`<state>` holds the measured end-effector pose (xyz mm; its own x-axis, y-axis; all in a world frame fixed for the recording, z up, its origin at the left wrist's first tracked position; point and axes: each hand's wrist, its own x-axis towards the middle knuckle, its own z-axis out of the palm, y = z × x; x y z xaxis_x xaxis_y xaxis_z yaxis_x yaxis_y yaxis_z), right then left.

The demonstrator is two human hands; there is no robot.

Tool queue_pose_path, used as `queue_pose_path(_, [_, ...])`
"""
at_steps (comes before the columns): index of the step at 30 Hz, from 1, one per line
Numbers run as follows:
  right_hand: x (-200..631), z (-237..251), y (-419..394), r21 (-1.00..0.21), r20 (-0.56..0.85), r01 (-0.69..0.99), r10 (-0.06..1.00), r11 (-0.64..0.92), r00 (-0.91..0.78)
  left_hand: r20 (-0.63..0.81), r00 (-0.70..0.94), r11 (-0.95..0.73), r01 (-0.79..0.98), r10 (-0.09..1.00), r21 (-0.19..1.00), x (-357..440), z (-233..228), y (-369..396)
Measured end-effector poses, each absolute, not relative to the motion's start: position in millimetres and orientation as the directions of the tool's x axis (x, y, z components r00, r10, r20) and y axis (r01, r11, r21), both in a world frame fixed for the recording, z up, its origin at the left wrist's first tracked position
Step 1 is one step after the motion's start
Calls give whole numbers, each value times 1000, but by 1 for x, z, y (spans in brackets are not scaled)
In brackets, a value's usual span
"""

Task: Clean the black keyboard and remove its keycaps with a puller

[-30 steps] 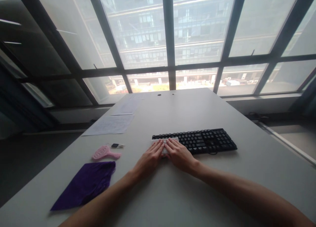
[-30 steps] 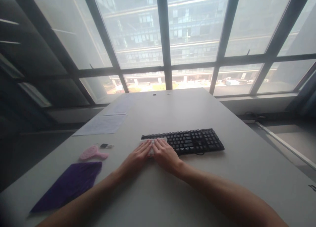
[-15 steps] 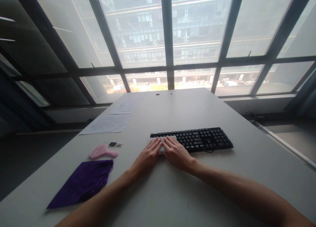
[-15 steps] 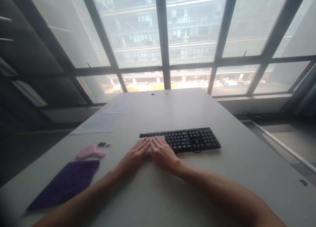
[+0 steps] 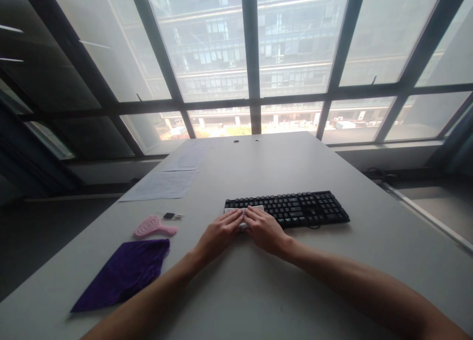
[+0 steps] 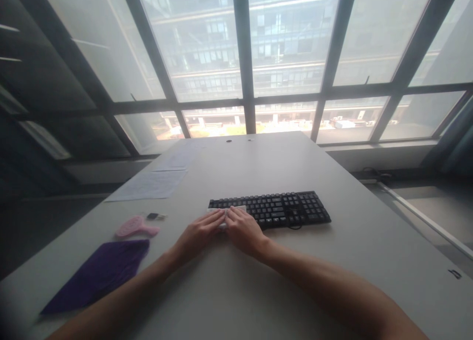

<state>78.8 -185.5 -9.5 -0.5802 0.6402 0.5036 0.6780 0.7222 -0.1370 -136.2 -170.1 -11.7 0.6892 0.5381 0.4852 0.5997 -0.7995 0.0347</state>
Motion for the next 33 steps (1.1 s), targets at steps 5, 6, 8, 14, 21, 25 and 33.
queue_pose_path(5, [81, -5, -186, -160, 533, 680, 643, 715, -550, 452, 669, -771, 633, 590, 68, -134, -15, -170])
queue_pose_path(6, [81, -4, -185, -152, 532, 686, 644, 712, -550, 442, 665, -762, 644, 602, 69, -133, -16, -169])
queue_pose_path(8, [83, -2, -184, -140, 518, 701, 656, 699, -550, 422, 668, -755, 653, 613, 63, -133, -18, -168])
queue_pose_path(14, [83, -2, -185, -166, 525, 696, 660, 699, -537, 412, 692, -772, 634, 593, 47, -134, -22, -166])
queue_pose_path(21, [81, -9, -182, -117, 491, 670, 629, 733, -603, 429, 691, -779, 625, 582, 50, -134, -24, -164])
queue_pose_path(25, [82, -8, -183, -141, 491, 667, 636, 732, -595, 439, 705, -800, 597, 557, 58, -133, -17, -168])
queue_pose_path(33, [80, -8, -186, -139, 514, 684, 643, 716, -568, 478, 688, -805, 589, 546, 71, -130, -9, -173])
